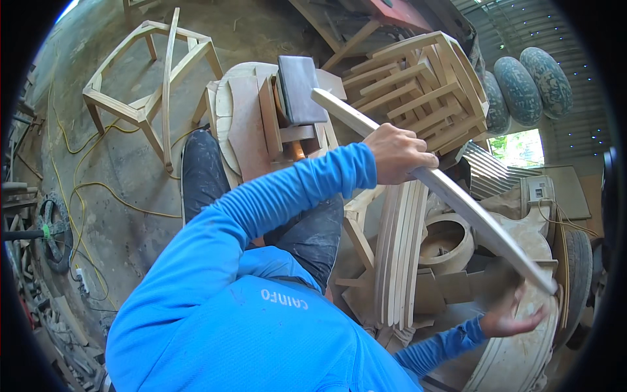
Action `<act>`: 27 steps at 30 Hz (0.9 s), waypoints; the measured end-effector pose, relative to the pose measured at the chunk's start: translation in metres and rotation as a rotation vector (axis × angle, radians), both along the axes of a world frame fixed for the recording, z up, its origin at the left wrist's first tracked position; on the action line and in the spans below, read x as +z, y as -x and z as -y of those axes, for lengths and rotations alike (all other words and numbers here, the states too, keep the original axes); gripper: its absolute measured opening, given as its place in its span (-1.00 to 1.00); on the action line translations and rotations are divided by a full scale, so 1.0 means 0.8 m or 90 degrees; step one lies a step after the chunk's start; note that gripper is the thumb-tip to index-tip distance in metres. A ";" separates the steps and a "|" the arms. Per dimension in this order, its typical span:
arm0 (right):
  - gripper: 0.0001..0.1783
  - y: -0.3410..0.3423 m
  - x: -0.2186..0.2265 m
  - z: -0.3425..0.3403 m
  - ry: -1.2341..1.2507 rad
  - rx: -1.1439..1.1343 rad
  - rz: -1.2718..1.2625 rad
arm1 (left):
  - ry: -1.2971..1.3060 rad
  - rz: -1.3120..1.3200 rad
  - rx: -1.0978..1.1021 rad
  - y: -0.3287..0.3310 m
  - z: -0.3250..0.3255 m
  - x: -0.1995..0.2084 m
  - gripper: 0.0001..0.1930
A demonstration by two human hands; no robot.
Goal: Sand curved wooden chair pieces using a stationary belt sander.
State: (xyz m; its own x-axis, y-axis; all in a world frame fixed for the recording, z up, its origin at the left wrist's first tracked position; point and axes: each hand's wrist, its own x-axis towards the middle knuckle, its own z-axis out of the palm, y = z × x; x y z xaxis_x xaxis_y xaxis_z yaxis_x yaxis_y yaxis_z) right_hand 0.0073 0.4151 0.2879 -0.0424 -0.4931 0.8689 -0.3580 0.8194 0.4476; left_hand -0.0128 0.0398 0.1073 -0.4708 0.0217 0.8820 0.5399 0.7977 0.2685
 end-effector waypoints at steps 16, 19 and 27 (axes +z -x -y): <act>-0.43 0.105 0.077 0.212 0.213 1.266 0.926 | -0.224 -0.109 0.152 -0.018 -0.017 0.031 -0.57; -0.41 0.059 0.088 0.299 0.432 1.015 0.830 | -0.295 -0.050 0.125 -0.004 0.007 0.009 -0.62; -0.56 0.126 0.152 0.387 0.169 1.020 1.009 | -0.377 -0.057 0.297 0.031 0.060 0.015 -0.67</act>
State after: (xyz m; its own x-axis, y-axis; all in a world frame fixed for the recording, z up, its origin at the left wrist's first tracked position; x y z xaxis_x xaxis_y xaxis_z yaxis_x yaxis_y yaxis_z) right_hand -0.0935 0.1053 0.4091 -0.3558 -0.7328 0.5800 -0.4107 -0.4348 -0.8014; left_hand -0.0373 -0.0085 0.1191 -0.2409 -0.6511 0.7197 0.2218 0.6850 0.6939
